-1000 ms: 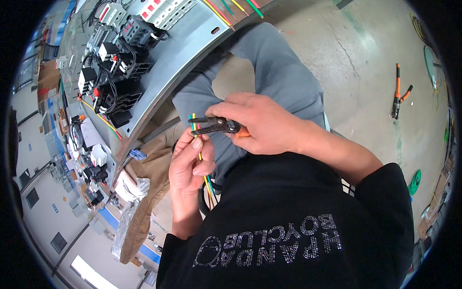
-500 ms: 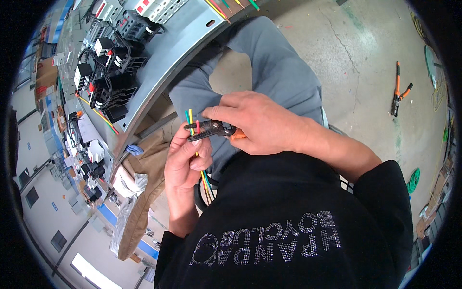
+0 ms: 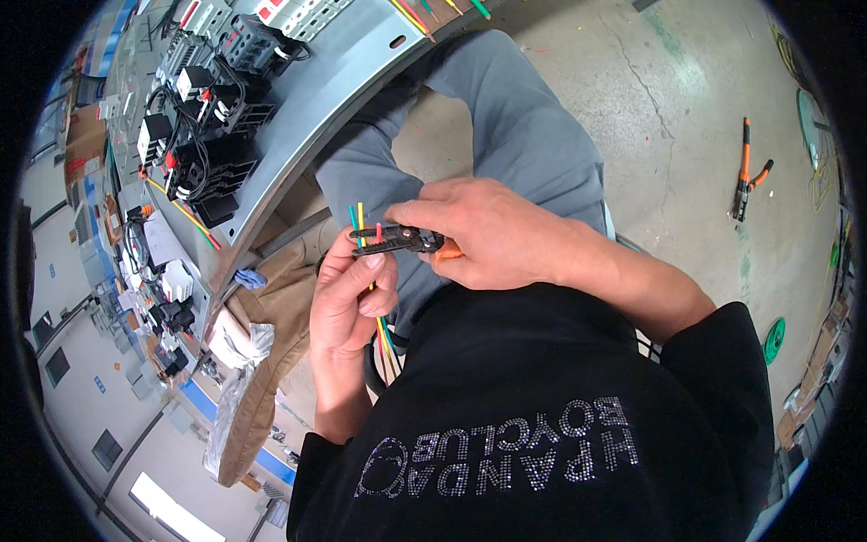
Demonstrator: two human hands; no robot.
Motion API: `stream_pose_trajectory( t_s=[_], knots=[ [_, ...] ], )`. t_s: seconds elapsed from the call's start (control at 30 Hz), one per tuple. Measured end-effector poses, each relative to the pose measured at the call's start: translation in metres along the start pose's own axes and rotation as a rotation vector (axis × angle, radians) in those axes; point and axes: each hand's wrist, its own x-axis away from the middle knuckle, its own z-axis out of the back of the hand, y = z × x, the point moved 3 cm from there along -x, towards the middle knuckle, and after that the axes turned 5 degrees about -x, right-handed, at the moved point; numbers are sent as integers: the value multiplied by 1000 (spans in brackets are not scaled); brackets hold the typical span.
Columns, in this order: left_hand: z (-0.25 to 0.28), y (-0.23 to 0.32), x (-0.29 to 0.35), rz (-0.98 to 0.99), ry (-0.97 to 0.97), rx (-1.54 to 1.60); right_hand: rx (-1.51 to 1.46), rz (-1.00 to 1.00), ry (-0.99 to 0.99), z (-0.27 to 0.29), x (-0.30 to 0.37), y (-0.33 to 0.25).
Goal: The person strips the insulation from multiple colored electrical wires using wire strippers. They repeatedly pick up wires, strip the ends, and place them on the workbench. The person also twists the exposed copper strands of some wires by hand.
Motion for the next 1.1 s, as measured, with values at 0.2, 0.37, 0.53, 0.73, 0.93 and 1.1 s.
stream_pose_trajectory(
  t_s=[0.2,0.37,0.53,0.73,0.93,1.1],
  knots=[
    [-1,0,1,-2,8,0,-6,-10,-6,1,0,0],
    [-2,1,0,-2,2,1,-23,-8,-3,2,-1,0],
    [-2,1,0,-5,-1,-8,-57,-23,-6,0,0,0],
    [-3,2,1,-6,8,-22,-90,-21,-3,1,-1,1],
    [-4,3,3,11,34,-16,-63,-5,8,2,0,3],
    [-3,3,2,4,42,-55,-26,-12,17,1,0,1]
  ],
)
